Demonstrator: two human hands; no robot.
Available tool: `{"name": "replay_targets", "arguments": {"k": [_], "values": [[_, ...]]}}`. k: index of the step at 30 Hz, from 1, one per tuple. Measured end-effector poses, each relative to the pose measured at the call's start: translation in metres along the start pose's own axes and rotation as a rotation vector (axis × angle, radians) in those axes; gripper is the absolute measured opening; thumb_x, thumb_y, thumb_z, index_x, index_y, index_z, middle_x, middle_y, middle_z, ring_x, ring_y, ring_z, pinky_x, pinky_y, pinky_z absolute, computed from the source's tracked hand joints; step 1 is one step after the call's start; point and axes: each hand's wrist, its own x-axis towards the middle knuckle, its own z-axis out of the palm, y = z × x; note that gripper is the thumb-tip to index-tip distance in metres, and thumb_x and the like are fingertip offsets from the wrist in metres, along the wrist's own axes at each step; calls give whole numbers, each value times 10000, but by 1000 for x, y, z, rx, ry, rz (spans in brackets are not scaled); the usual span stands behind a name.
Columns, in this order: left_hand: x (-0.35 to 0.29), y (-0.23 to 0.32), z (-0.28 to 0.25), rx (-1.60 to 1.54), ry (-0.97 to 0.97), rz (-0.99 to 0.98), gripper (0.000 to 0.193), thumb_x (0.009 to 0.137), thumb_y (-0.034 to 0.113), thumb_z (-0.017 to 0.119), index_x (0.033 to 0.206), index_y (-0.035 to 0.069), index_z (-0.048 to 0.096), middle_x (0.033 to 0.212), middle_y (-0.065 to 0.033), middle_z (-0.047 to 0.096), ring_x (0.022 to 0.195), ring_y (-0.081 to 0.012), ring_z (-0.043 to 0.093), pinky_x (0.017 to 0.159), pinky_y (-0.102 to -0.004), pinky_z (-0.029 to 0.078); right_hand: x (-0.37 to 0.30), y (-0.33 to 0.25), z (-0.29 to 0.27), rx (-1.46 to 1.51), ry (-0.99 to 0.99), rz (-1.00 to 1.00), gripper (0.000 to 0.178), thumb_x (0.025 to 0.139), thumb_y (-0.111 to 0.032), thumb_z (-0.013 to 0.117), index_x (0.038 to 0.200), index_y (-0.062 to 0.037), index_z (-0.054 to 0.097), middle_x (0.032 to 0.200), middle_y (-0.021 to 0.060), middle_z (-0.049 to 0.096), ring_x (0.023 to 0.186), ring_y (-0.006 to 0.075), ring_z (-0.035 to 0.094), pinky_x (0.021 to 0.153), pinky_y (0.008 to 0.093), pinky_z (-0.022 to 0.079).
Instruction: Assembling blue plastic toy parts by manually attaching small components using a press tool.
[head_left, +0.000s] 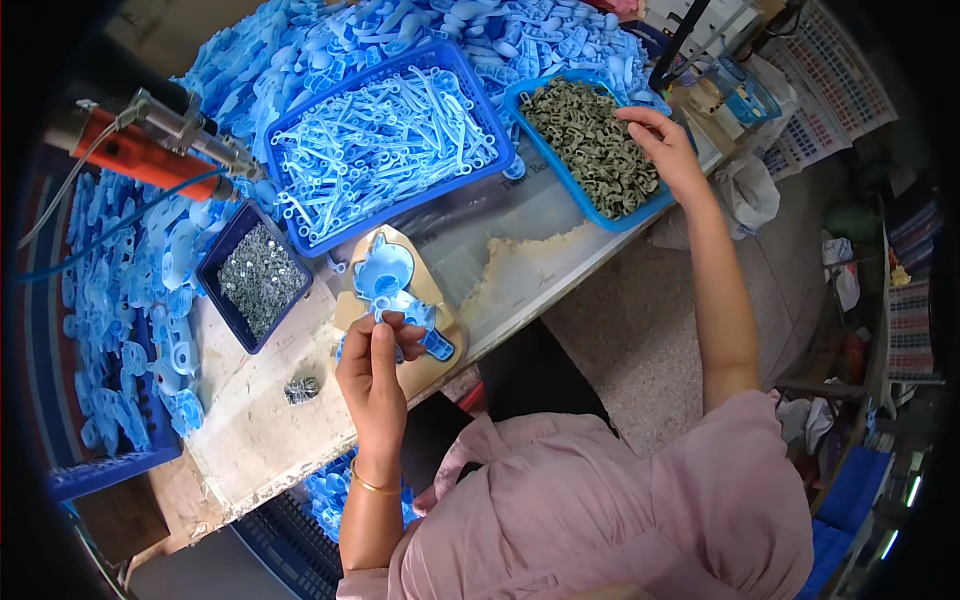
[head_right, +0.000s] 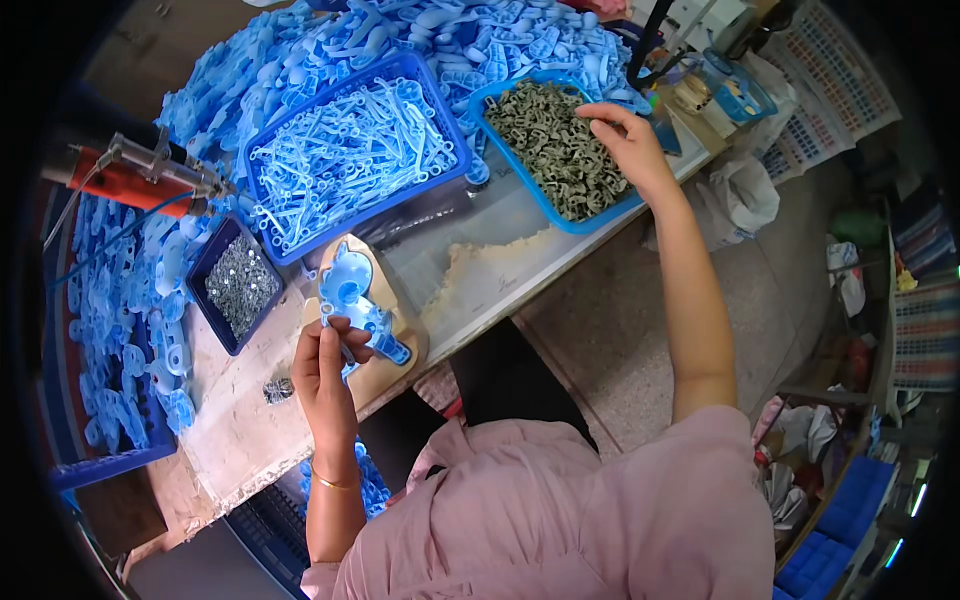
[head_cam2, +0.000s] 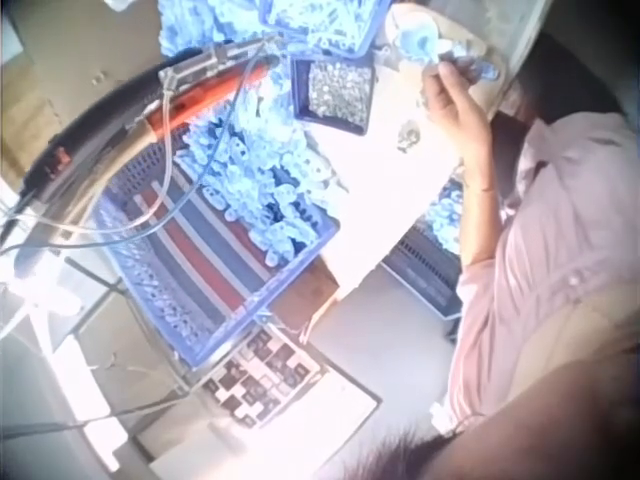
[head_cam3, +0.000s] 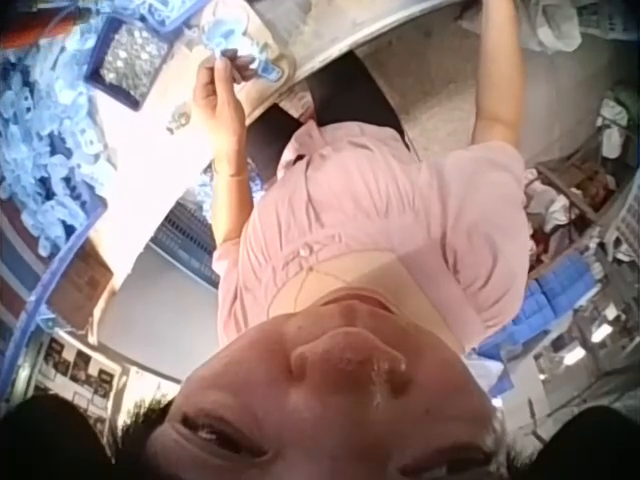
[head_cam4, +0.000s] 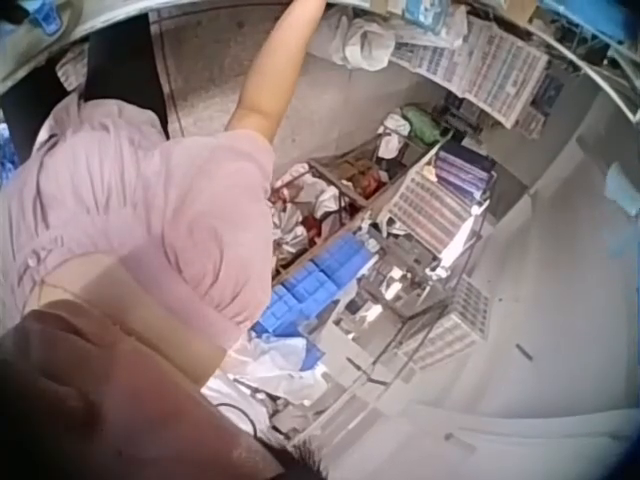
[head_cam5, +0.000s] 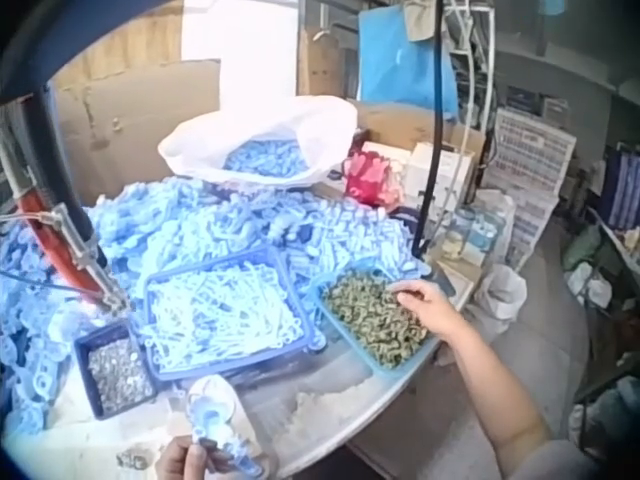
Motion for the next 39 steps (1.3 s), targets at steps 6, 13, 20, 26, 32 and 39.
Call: {"name": "replay_targets", "arguments": {"k": [6,13,20,26,32,39], "values": [[-3,-1,-2,-11,5,1,254,1093,209,520,1101,-22,627,931,-99,729,775,-119,658,734,-273,538,1,-16,13,436,-67,228,239,994,-167,648,1204,-55,669,984,15,657,943,96,659,815,261,534],[-1,-2,-7,158,-62,49,215,1069,123,537,1194,-30,623,902,-46,660,823,-94,606,777,-250,488,-32,-104,81,480,-226,165,309,950,-107,688,1245,-20,653,1031,40,670,881,142,686,809,284,557],[0,1,-3,55,-103,-35,138,1033,84,601,1119,-14,554,929,-36,625,811,-84,616,732,-244,502,-79,-150,161,442,-841,79,170,965,-101,689,1107,-29,750,1090,41,690,917,121,669,817,269,542],[-5,0,-12,165,-95,-15,166,1014,87,638,1096,-20,542,948,-55,645,860,-96,642,729,-248,519,-85,-169,179,458,-956,246,172,977,-149,704,1075,-20,761,903,13,715,774,74,628,693,232,511],[-6,-2,-14,259,-55,23,168,982,87,672,1052,-17,560,907,-90,683,880,-146,705,713,-276,531,-83,-174,183,395,-976,248,197,978,-178,714,1047,2,755,839,13,702,705,65,614,627,227,502],[-8,-3,-15,334,-39,80,185,954,105,706,1028,-11,582,915,-136,714,912,-251,748,727,-328,551,-77,-178,182,387,-1039,262,198,966,-188,725,1014,3,752,809,16,688,693,61,607,589,230,497]]}}
